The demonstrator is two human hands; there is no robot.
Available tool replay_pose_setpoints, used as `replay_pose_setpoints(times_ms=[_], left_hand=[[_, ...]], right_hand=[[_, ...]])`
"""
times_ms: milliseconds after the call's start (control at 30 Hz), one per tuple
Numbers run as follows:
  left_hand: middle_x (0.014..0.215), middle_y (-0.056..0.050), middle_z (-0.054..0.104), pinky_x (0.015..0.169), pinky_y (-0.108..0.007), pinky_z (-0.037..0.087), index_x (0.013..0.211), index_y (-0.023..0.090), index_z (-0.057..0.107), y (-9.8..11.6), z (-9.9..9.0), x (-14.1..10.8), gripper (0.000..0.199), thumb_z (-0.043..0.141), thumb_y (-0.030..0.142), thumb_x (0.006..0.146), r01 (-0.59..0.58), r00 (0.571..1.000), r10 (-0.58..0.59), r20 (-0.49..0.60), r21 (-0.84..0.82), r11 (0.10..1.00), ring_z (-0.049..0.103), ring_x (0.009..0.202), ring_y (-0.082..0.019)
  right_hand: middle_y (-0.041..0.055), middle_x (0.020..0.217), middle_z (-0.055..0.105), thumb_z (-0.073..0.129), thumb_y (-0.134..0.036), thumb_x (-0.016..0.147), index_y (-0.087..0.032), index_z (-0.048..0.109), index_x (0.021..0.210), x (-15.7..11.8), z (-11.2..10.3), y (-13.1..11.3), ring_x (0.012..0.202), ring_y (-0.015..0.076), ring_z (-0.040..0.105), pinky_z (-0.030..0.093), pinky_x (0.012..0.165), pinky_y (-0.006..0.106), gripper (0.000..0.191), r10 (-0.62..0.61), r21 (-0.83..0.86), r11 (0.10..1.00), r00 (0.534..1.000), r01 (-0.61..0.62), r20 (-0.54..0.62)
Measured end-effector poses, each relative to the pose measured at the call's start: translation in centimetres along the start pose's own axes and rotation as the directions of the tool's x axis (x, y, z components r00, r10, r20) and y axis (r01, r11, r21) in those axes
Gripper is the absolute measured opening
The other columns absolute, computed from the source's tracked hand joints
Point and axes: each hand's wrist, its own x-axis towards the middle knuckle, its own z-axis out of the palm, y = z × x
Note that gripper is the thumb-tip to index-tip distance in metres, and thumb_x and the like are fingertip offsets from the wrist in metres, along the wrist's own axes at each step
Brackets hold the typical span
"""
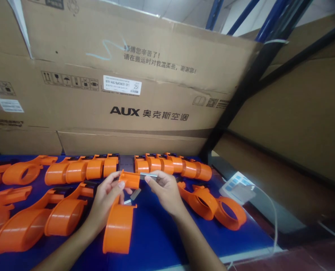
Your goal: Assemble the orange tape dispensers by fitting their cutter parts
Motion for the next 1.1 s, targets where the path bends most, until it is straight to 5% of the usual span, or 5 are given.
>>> replay_pose_setpoints(times_ms=[100,333,500,833,1100], left_hand=[[0.074,-0.004,0.073,0.049,-0.024,0.042,0.121,0.018,0.064,-0.1,-0.1,0.2,0.048,0.072,0.049,0.085,-0.013,1.000,0.013,-0.004,0.028,1.000,0.054,0.048,-0.013],[0.080,-0.005,0.076,0.050,-0.024,0.042,0.122,0.018,0.061,-0.7,0.0,0.4,0.049,0.074,0.048,0.085,-0.004,1.000,0.003,0.014,0.031,1.000,0.054,0.049,-0.012],[0.085,-0.005,0.076,0.052,-0.024,0.044,0.121,0.020,0.059,-1.2,-0.3,0.9,0.046,0.072,0.048,0.087,-0.044,0.997,0.044,-0.065,0.015,0.999,0.055,0.051,-0.011],[0.084,-0.004,0.076,0.056,-0.024,0.044,0.115,0.021,0.059,-1.3,-0.5,1.2,0.040,0.072,0.048,0.088,-0.073,0.994,0.078,-0.082,0.072,0.995,0.054,0.055,-0.012],[0.084,-0.005,0.077,0.055,-0.024,0.043,0.115,0.019,0.059,-1.0,-0.5,1.1,0.043,0.072,0.050,0.087,-0.032,0.999,0.036,-0.039,0.103,0.994,0.054,0.055,-0.012]], right_hand=[[0.0032,0.081,0.071,0.080,-0.049,0.082,-0.019,0.073,0.085,-0.1,0.1,-0.2,0.071,0.0167,0.061,0.051,0.068,0.029,0.032,-0.030,-0.008,1.000,1.000,0.030,0.005],[0.0005,0.070,0.065,0.077,-0.049,0.085,-0.019,0.071,0.086,-0.1,0.7,0.5,0.065,0.0158,0.059,0.047,0.059,0.026,0.030,0.000,0.008,1.000,0.999,0.000,0.036],[0.0032,0.089,0.069,0.082,-0.044,0.080,-0.021,0.072,0.108,0.5,0.5,1.3,0.064,0.0133,0.055,0.046,0.054,0.024,0.037,-0.024,0.038,0.999,0.995,0.028,-0.102],[0.0015,0.071,0.066,0.074,-0.043,0.087,-0.022,0.080,0.099,0.2,-0.5,1.0,0.055,0.0131,0.049,0.043,0.053,0.027,0.025,-0.093,-0.093,0.993,0.981,0.078,-0.168],[0.0022,0.076,0.065,0.077,-0.043,0.086,-0.019,0.077,0.083,0.1,-0.4,1.1,0.056,0.0114,0.050,0.039,0.047,0.023,0.023,-0.138,-0.050,0.990,0.988,0.134,-0.074]])
